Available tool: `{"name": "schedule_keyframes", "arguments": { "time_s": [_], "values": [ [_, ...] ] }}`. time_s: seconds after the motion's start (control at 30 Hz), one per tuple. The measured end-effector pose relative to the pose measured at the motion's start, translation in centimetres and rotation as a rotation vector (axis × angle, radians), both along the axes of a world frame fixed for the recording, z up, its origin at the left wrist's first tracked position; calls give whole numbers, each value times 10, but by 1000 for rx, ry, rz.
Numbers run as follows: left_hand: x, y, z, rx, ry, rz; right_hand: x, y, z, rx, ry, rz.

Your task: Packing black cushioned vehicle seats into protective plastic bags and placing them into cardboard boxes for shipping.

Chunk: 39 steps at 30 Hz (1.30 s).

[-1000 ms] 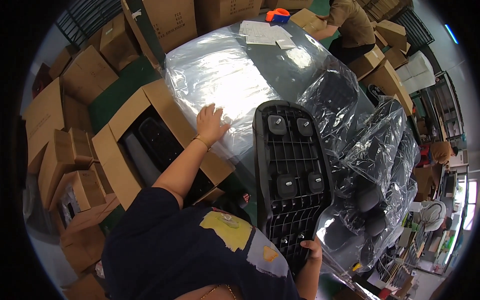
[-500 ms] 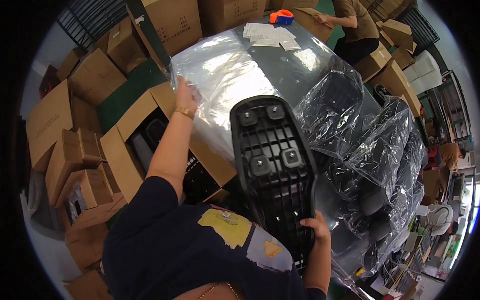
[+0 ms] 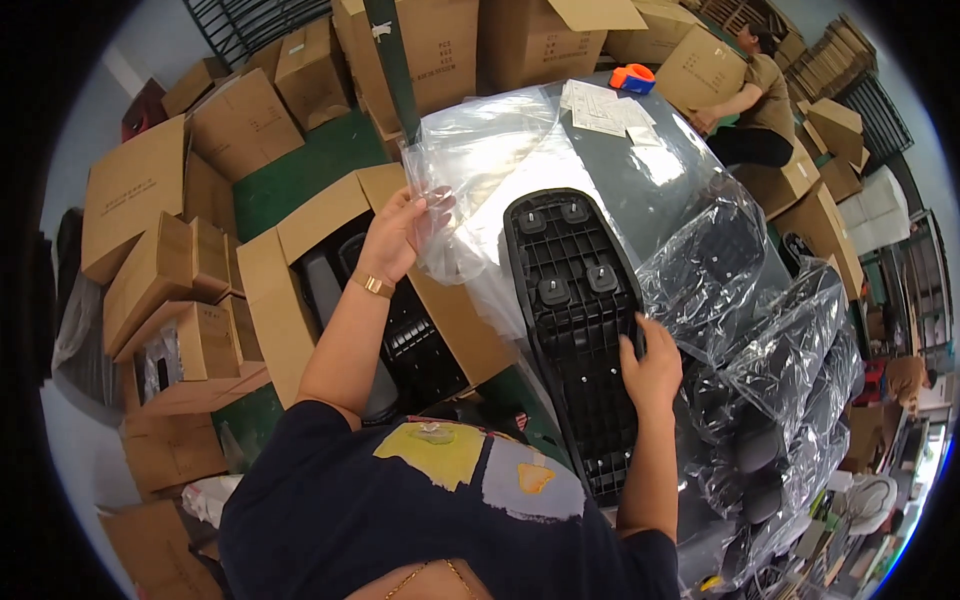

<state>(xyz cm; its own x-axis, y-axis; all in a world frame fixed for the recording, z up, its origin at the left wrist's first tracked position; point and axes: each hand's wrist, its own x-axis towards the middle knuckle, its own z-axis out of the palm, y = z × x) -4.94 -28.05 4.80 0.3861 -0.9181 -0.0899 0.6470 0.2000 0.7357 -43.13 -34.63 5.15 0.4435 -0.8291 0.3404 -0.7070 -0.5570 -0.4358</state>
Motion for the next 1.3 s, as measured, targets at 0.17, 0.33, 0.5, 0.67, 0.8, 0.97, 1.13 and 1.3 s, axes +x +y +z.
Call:
{"name": "schedule_keyframes", "arguments": {
  "time_s": [0.17, 0.33, 0.5, 0.67, 0.8, 0.97, 1.13, 1.3],
  "values": [
    [-32, 4, -2, -18, -144, -72, 143, 4, 27, 732, -497, 339],
    [-31, 16, -14, -36, -423, -100, 215, 26, -3, 1149, -677, 359],
    [-31, 56, -20, 41, -1232, 440, 229, 37, -1, 955, -730, 167],
    [-21, 74, -40, 14, -751, -43, 265, 54, -8, 876, -737, 107],
    [1, 78, -44, 124, -192, -192, 257, 49, -11, 841, -650, 94],
    [52, 81, -26, -297, 669, -250, 223, 16, -12, 318, -143, 216],
    [28, 81, -27, 336, -892, 217, 199, -50, 1, 1318, -1037, 44],
    [55, 77, -99, 839, -642, 5, 193, -93, 27, 1119, -676, 246]
  ]
}}
